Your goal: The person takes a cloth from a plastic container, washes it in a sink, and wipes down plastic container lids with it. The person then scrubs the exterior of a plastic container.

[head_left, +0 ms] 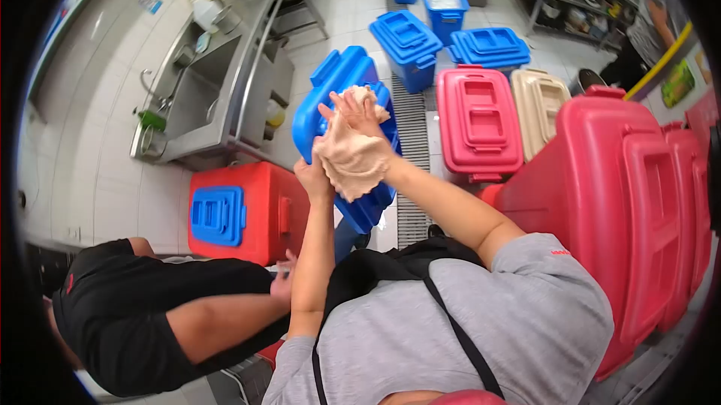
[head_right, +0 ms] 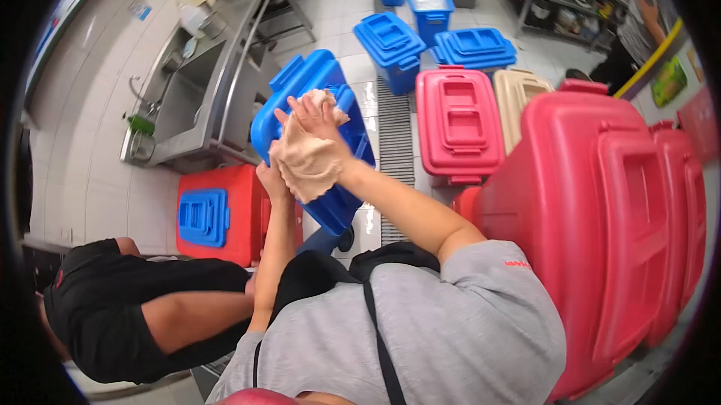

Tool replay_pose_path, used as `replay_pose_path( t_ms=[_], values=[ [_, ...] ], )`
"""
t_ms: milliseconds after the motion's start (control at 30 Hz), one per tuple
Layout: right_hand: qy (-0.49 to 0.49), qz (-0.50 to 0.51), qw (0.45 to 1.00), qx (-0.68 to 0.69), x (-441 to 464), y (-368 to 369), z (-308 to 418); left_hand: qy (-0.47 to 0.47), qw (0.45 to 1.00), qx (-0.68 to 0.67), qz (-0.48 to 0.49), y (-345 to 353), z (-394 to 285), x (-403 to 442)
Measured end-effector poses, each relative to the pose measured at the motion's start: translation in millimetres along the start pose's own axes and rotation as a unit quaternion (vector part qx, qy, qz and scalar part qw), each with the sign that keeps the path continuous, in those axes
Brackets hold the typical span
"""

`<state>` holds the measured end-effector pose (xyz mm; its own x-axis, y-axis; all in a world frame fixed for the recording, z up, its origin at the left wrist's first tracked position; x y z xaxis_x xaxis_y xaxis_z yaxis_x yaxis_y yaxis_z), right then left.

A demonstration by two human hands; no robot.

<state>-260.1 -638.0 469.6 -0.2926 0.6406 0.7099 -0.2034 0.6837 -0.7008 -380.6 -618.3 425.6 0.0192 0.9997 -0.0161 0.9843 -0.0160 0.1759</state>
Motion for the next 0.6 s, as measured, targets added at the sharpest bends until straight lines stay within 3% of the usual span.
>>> replay_pose_path(
  t_ms=[33, 67, 100, 133, 200, 233, 267, 300, 367, 400, 467, 500, 533, 567, 600],
  values=[
    [-0.060, -0.006, 0.995, 0.086, 1, -4, -1, -0.003, 1.000, 0.006, -0.011, -17, -11, -4],
    [-0.039, -0.092, 0.981, 0.169, 1, 0, -31, -0.013, 1.000, 0.008, 0.000, -16, -20, -10],
    [-0.014, -0.091, 0.979, 0.181, 2, 29, -61, -0.027, 1.000, 0.005, 0.016, -9, -19, -14],
    [0.036, -0.170, 0.936, 0.307, 6, 24, -90, -0.011, 0.999, 0.002, 0.032, -11, -19, -15],
    [-0.060, -0.046, 0.988, 0.138, 15, 75, -115, 0.036, 0.999, 0.009, 0.023, -42, -30, -18],
    [0.086, -0.101, 0.938, 0.319, 16, 95, -125, 0.032, 0.999, -0.016, 0.007, -49, -35, -21],
    [0.217, -0.211, 0.824, 0.479, 11, 116, -133, 0.024, 0.999, -0.044, 0.002, -43, -40, -23],
    [0.282, -0.203, 0.916, 0.201, 18, 30, -112, 0.017, 0.997, -0.073, -0.012, -40, -41, -23],
    [0.108, -0.073, 0.987, 0.094, 49, -10, -46, 0.014, 0.996, -0.057, -0.063, -61, -22, -14],
    [0.095, -0.041, 0.989, 0.103, 43, 13, -27, 0.017, 0.994, -0.085, -0.063, -61, -29, -14],
    [0.114, -0.207, 0.940, 0.246, -1, 23, -8, 0.008, 0.989, -0.137, -0.046, -53, -37, -12],
    [0.040, -0.247, 0.925, 0.286, -13, 13, 6, 0.010, 0.985, -0.164, -0.050, -57, -42, -10],
    [-0.040, -0.283, 0.898, 0.334, -21, 4, 20, 0.018, 0.979, -0.192, -0.063, -67, -49, -10],
    [0.067, -0.183, 0.780, 0.595, -20, 21, 17, 0.022, 0.976, -0.206, -0.069, -76, -59, -16],
    [0.236, -0.133, 0.580, 0.768, -29, 40, 18, 0.017, 0.974, -0.218, -0.057, -73, -68, -17]
  ],
)
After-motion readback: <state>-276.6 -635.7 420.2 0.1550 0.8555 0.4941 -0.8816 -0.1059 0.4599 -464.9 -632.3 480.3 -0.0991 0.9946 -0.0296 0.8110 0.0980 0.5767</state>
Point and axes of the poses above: each hand's wrist, its own x-axis towards the middle knuckle, its own y-axis out of the palm, z = x × y, the point moved 7 cm from there along x, towards the middle knuckle, and after that the axes turned 13 degrees about -y, right-handed, at the moved point
